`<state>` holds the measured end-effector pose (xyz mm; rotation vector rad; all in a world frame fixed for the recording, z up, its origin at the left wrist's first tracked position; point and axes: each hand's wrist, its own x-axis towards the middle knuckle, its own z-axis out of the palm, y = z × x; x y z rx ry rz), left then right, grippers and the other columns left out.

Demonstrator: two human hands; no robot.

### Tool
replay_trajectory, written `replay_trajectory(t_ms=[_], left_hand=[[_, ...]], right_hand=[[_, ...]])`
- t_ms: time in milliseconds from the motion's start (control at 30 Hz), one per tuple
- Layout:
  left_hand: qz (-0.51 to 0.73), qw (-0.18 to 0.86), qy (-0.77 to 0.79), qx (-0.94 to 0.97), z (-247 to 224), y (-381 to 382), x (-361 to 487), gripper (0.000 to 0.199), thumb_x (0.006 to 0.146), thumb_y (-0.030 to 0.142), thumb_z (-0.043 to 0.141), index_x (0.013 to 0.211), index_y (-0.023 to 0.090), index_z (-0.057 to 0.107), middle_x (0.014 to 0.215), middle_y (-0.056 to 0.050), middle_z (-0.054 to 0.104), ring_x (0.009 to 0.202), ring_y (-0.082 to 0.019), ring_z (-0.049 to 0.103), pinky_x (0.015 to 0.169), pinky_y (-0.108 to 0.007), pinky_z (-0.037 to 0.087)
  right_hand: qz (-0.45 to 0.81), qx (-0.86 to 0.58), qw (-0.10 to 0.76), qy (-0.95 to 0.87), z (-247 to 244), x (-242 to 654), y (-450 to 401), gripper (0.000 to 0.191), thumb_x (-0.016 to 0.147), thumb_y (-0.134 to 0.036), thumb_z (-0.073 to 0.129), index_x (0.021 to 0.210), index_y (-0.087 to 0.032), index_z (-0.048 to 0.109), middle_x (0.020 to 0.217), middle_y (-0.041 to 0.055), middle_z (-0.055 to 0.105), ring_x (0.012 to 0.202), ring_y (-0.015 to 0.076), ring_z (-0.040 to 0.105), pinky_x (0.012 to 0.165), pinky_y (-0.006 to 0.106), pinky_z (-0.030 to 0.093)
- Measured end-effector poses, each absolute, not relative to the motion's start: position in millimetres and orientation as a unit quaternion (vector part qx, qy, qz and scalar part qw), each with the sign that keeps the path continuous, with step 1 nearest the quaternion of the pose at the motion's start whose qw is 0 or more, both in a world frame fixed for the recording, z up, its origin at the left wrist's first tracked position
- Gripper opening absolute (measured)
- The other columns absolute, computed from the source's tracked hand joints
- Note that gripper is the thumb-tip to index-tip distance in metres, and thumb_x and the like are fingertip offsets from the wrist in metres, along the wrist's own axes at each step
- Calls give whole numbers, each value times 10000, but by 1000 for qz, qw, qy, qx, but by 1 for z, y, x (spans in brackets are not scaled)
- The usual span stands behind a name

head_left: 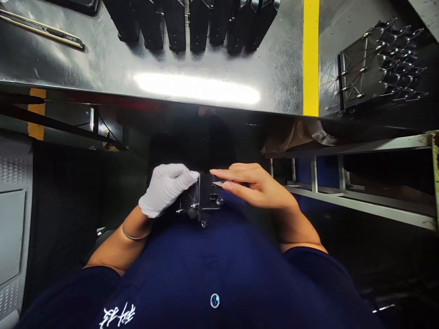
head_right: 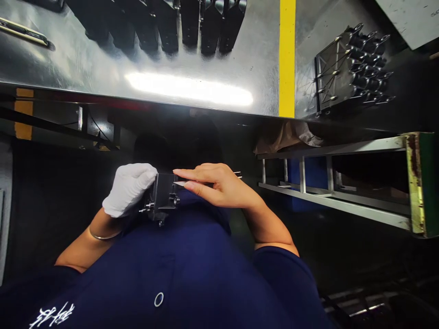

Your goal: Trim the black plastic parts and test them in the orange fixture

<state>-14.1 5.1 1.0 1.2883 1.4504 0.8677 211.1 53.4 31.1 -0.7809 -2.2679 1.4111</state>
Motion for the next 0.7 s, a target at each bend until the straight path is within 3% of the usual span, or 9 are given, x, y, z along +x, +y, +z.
replay_trajectory(t_ms=[200, 500, 600, 700], left_hand=[[359, 479, 596, 534, 0, 5, -13, 467, 773, 489, 559, 441, 176, 457, 445, -9, 427, 437, -93, 368, 410, -221, 302], [387, 480, 585, 526, -3, 3, -13, 489, 786, 528, 588, 471, 160, 526, 457, -15, 477, 433, -95, 405, 413, -224, 319], [403, 476, 585, 518, -4, 2, -14, 450, 778, 484, 611, 481, 152, 549, 464, -15, 498, 438, -93, 418, 427, -221, 335], [420, 465, 595, 504, -3, 1, -13, 405, 771, 435, 624, 488, 151, 565, 467, -12, 505, 444, -93, 433, 432, -218, 341]], right_hand=[[503, -279, 194, -794, 30, 210, 54, 307, 931, -227, 531, 1196, -127, 652, 737, 26, 610, 651, 53, 510, 632, 166, 410], [551, -333, 226, -731, 25, 203, 52, 269, 940, -267, 518, 1129, -140, 660, 899, 48, 671, 773, 69, 608, 685, 168, 479], [566, -371, 271, -685, 25, 202, 49, 270, 966, -319, 471, 1067, -124, 628, 770, 22, 646, 646, 54, 577, 602, 162, 463], [541, -349, 279, -712, 26, 201, 47, 255, 980, -279, 435, 879, -115, 601, 688, 12, 612, 587, 44, 539, 576, 161, 443]])
